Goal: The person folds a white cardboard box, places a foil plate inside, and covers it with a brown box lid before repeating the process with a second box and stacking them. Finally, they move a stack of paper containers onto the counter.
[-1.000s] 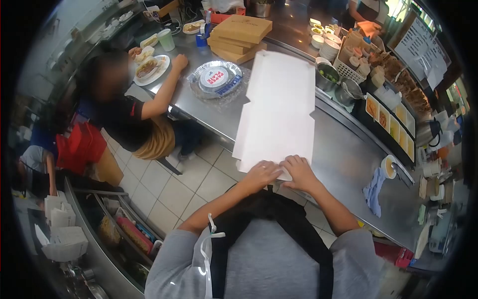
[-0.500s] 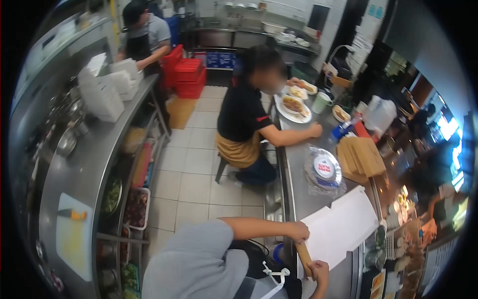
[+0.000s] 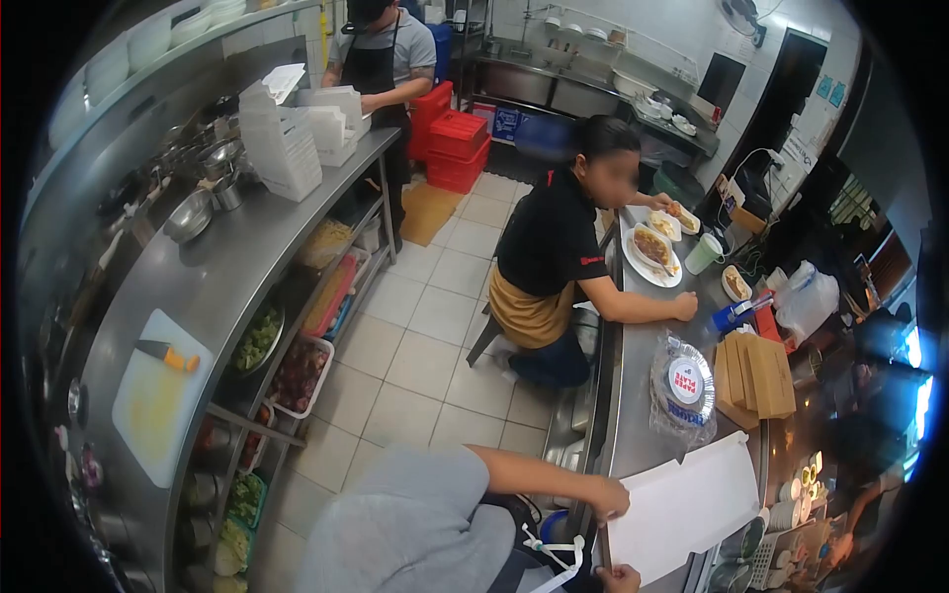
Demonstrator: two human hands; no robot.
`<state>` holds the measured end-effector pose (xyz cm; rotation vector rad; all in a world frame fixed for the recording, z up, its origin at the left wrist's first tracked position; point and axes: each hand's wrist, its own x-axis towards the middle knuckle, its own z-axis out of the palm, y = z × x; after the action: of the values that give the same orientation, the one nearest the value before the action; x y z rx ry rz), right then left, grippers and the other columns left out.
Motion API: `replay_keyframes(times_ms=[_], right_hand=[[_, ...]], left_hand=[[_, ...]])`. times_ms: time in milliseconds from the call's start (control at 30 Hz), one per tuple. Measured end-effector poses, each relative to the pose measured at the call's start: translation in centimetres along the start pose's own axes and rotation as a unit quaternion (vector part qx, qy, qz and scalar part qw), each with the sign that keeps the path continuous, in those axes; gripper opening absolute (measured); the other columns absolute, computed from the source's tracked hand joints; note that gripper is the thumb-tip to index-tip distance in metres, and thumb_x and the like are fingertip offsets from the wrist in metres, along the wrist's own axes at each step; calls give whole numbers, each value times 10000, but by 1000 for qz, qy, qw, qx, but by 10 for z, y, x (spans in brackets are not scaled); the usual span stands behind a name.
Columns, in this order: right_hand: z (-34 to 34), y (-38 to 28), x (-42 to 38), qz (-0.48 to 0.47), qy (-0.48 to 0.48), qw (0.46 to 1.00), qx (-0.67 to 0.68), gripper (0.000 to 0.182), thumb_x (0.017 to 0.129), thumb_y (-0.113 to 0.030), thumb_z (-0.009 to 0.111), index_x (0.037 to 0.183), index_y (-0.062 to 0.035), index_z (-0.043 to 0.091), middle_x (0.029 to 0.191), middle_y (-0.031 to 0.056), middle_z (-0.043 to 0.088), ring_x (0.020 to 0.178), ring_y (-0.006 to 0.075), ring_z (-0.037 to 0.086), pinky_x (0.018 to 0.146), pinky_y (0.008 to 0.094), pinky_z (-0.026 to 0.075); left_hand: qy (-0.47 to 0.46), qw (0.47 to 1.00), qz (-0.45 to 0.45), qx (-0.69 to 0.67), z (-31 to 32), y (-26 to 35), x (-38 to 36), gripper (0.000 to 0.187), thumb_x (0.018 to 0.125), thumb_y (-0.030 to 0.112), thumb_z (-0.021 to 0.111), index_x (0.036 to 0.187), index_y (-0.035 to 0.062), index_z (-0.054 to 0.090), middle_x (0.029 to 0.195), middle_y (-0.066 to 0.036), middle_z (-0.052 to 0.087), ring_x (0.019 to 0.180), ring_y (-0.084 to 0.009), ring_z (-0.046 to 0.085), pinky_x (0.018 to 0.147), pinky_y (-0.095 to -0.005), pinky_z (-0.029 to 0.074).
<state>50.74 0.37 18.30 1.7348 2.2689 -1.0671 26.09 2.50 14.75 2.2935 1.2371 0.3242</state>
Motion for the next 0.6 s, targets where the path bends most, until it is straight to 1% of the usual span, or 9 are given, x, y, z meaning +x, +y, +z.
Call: replay_keyframes(times_ms=[33,67,167,300,367,433,467,533,600], right_hand=[[1,16,-2,21,-10,1000,17,442,698,-284,765,985,32,652,786,147,651,738,226,611,687,344,487],[7,24,-1,-23,52,997,52,348,716,-285,759,848,28,682,589,62,606,551,155,549,532,311,457],[7,30,3,18,75,997,-24,321,727,-262,746,854,25,676,619,81,618,544,172,541,535,334,456],[-9,-8,-13,-17,45,996,-77,337,737,-266,728,898,24,667,637,103,614,556,184,535,565,341,455],[-2,-48,-31,-162,78,983,42,335,752,-277,698,888,26,652,660,134,608,605,189,547,618,341,458],[11,-38,-34,-149,86,985,-14,293,789,-235,658,907,29,618,755,168,613,686,204,554,661,344,460],[14,-33,-38,-160,110,981,-22,275,777,-222,662,888,27,620,755,169,612,688,223,554,663,354,456],[21,-22,-46,-184,159,969,-36,240,754,-195,670,850,21,625,754,172,612,694,260,554,668,374,448],[25,-11,-59,-203,203,956,-53,206,731,-167,678,811,15,629,753,174,611,699,296,553,672,395,440]], left_hand=[[3,999,11,-33,-1,-12,-2,217,603,260,735,745,101,702,731,-102,669,727,-293,644,632,-404,496],[5,998,21,-66,-2,-18,-4,218,619,267,732,757,100,705,732,-105,669,724,-290,644,629,-407,494],[36,998,-52,-25,11,-14,5,233,632,297,726,743,93,704,720,-113,665,721,-288,645,628,-409,494],[24,997,-23,-65,35,4,17,244,649,324,705,725,92,703,708,-128,659,706,-299,641,617,-418,493],[8,997,-16,-73,36,43,13,243,651,327,699,719,94,702,704,-131,657,697,-307,639,605,-420,493],[-31,991,91,-95,31,63,8,270,604,313,720,766,98,696,744,-111,660,769,-304,634,716,-467,476],[-32,991,90,-95,27,61,3,270,604,313,720,766,98,696,744,-111,660,769,-304,634,716,-467,476],[-11,973,211,-92,16,53,-6,326,587,336,742,868,176,704,847,-34,676,908,-233,615,904,-559,356],[-27,968,246,-41,30,30,8,356,582,353,751,902,205,698,866,-3,672,938,-202,600,944,-585,284]])
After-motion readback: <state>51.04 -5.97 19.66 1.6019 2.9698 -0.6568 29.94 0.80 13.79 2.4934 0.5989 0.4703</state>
